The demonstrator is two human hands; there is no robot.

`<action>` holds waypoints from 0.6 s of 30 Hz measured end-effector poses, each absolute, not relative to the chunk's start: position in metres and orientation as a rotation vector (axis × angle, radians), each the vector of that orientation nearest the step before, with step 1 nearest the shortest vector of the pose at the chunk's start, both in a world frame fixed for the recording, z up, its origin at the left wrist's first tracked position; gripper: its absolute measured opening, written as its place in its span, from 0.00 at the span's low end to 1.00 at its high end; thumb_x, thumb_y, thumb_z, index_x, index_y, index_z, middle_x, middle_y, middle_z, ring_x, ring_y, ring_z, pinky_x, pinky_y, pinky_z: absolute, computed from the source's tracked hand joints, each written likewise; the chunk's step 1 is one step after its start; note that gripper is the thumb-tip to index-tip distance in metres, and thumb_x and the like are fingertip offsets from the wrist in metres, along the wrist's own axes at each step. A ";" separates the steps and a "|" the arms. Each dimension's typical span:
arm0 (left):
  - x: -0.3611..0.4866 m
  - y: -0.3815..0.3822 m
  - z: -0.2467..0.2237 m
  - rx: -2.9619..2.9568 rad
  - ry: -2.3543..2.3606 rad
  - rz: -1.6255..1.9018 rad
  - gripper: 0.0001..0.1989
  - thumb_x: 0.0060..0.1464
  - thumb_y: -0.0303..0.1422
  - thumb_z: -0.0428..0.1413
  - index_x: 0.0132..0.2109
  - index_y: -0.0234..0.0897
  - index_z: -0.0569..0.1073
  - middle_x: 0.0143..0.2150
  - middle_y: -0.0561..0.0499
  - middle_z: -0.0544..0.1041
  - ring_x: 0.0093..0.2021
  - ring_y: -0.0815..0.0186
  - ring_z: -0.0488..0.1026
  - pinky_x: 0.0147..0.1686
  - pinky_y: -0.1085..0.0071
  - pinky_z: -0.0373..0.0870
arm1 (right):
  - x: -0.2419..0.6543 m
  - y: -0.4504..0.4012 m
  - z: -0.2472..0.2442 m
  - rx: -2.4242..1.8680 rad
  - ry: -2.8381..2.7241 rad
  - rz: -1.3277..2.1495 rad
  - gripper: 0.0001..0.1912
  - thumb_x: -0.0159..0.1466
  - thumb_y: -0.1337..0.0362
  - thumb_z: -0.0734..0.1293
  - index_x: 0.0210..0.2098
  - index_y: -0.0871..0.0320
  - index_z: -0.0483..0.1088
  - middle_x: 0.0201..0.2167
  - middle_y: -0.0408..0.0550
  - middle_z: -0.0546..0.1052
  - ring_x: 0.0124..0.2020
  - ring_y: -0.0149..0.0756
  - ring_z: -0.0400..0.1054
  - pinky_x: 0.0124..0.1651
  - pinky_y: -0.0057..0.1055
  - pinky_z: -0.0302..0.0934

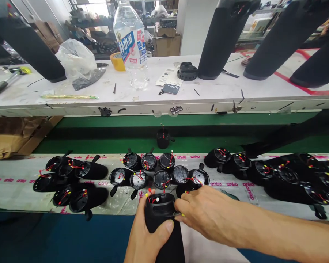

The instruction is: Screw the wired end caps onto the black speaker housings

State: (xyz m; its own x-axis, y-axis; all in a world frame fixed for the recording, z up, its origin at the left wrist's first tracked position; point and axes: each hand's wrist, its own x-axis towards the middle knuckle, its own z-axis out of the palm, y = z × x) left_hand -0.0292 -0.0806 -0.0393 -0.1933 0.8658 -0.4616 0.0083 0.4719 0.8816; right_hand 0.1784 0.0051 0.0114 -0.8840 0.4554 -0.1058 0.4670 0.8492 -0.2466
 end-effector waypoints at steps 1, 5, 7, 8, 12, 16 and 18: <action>-0.029 -0.081 -0.039 0.793 1.584 0.929 0.46 0.46 0.57 0.69 0.68 0.42 0.72 0.62 0.40 0.83 0.64 0.39 0.77 0.68 0.47 0.64 | 0.178 0.005 0.011 0.726 2.982 -0.399 0.10 0.79 0.62 0.66 0.40 0.55 0.68 0.31 0.44 0.78 0.26 0.39 0.71 0.25 0.41 0.42; -0.028 -0.082 -0.041 0.807 1.626 0.913 0.44 0.47 0.55 0.69 0.67 0.41 0.72 0.60 0.40 0.84 0.63 0.39 0.78 0.67 0.49 0.66 | 0.176 0.009 0.010 0.656 2.964 -0.386 0.09 0.80 0.62 0.64 0.41 0.55 0.69 0.31 0.43 0.77 0.24 0.38 0.69 0.25 0.42 0.39; -0.028 -0.082 -0.042 0.798 1.652 0.906 0.44 0.47 0.55 0.69 0.66 0.39 0.72 0.59 0.39 0.84 0.62 0.39 0.78 0.66 0.48 0.67 | 0.174 0.011 0.009 0.658 2.938 -0.414 0.10 0.80 0.61 0.64 0.41 0.56 0.70 0.30 0.43 0.78 0.23 0.37 0.69 0.25 0.42 0.38; -0.027 -0.082 -0.042 0.794 1.667 0.902 0.44 0.47 0.55 0.69 0.66 0.38 0.72 0.59 0.38 0.84 0.62 0.39 0.78 0.66 0.48 0.67 | 0.173 0.011 0.008 0.657 2.928 -0.425 0.11 0.80 0.60 0.64 0.41 0.56 0.70 0.30 0.43 0.78 0.23 0.37 0.69 0.24 0.42 0.38; -0.024 -0.080 -0.037 0.808 1.752 0.859 0.44 0.46 0.53 0.68 0.66 0.37 0.72 0.60 0.36 0.83 0.63 0.37 0.77 0.65 0.46 0.66 | 0.172 0.014 0.006 0.633 2.915 -0.448 0.09 0.79 0.62 0.65 0.42 0.57 0.71 0.33 0.44 0.80 0.24 0.36 0.69 0.24 0.41 0.37; -0.025 -0.077 -0.032 0.859 1.800 0.824 0.44 0.46 0.52 0.68 0.66 0.35 0.71 0.61 0.34 0.83 0.65 0.34 0.76 0.64 0.43 0.65 | 0.174 0.017 0.001 0.650 2.909 -0.515 0.11 0.80 0.61 0.62 0.43 0.58 0.71 0.31 0.45 0.80 0.23 0.36 0.69 0.25 0.41 0.39; -0.030 -0.076 -0.034 0.823 1.719 0.858 0.44 0.46 0.53 0.69 0.66 0.36 0.72 0.61 0.35 0.83 0.64 0.35 0.76 0.65 0.43 0.65 | 0.175 0.018 -0.005 0.662 2.933 -0.544 0.13 0.82 0.59 0.61 0.43 0.58 0.70 0.30 0.47 0.80 0.24 0.37 0.70 0.26 0.40 0.40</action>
State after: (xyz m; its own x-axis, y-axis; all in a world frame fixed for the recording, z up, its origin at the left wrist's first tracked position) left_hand -0.0297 -0.0762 -0.0339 -0.2645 0.8410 -0.4720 0.1286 0.5158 0.8470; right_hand 0.1749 0.0178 -0.0047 -0.9025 0.4000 -0.1597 0.4307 0.8429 -0.3226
